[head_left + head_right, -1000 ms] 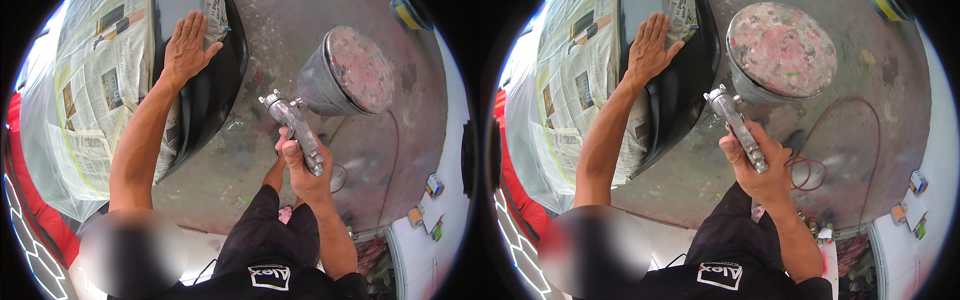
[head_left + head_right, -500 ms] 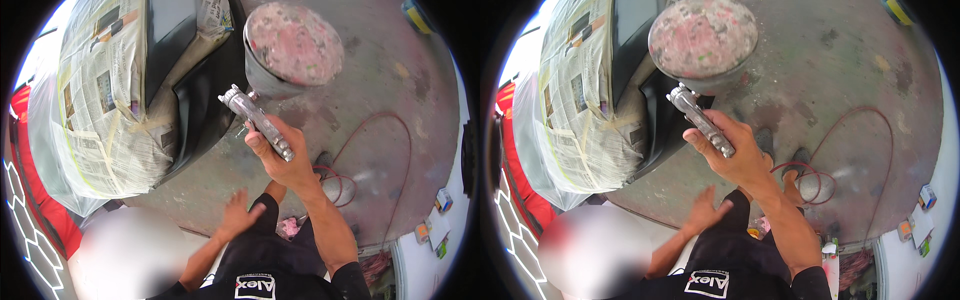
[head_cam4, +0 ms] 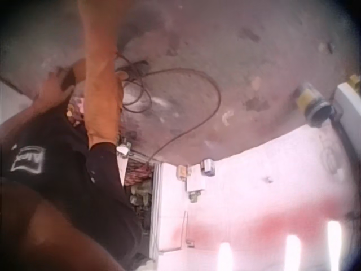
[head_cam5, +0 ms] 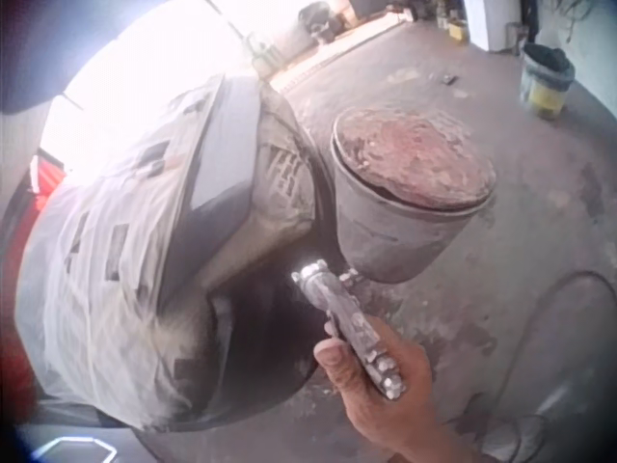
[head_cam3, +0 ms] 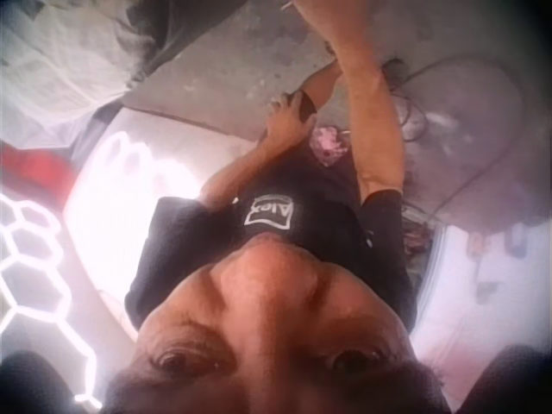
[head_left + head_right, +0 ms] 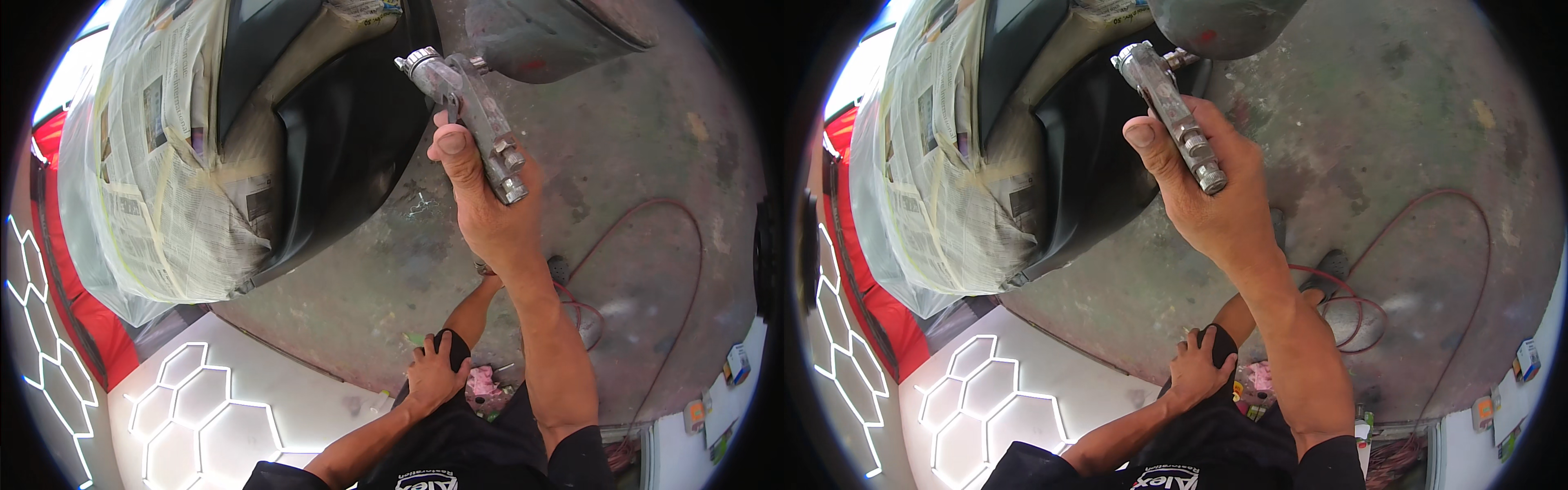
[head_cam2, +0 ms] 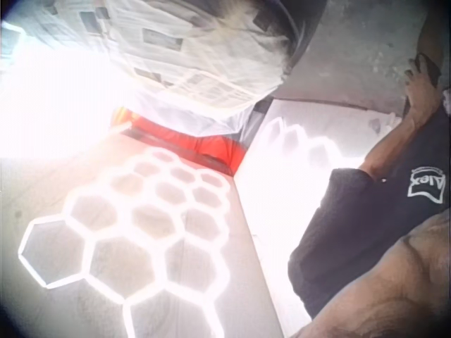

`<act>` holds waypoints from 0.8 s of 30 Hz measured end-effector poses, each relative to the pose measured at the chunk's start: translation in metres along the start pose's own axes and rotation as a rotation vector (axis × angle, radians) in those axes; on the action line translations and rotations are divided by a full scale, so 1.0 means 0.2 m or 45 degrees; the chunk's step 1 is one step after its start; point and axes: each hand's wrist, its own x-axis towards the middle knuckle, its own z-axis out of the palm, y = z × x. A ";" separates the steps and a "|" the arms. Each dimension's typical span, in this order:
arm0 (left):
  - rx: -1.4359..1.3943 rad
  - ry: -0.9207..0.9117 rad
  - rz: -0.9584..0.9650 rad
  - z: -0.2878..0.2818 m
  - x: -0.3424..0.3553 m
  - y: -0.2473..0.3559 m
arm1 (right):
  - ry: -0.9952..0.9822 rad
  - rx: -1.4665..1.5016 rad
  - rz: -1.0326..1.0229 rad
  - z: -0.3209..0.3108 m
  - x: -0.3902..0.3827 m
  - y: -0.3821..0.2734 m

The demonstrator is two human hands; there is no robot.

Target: The person uses a spray gun to apply paint to a car bumper that is masked with newspaper and plastic. They move around the part, applying multiple coats and occasionally touching the surface to check coverage.

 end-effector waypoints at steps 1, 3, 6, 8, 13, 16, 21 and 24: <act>0.000 0.006 0.000 0.01 0.00 0.00 | 0.004 0.006 0.013 0.00 0.00 0.00; -0.027 0.008 0.012 0.02 0.00 0.00 | -0.011 0.000 0.010 0.01 -0.02 0.01; -0.020 0.020 0.029 0.04 -0.01 0.00 | -0.104 -0.016 -0.005 0.04 -0.06 0.05; -0.008 0.023 0.040 0.06 -0.01 0.00 | -0.193 -0.013 0.027 0.07 -0.11 0.06; -0.020 0.004 0.064 0.08 -0.02 0.00 | -0.416 -0.040 -0.017 0.12 -0.25 0.04; -0.038 0.002 0.066 0.08 -0.03 0.01 | -0.255 -0.067 0.020 0.15 -0.30 -0.03; -0.063 -0.014 0.065 0.08 -0.06 0.00 | -0.404 -0.235 0.139 0.23 -0.33 -0.26; -0.080 -0.025 0.069 0.12 -0.07 0.00 | -0.556 -0.288 0.167 0.27 -0.35 -0.37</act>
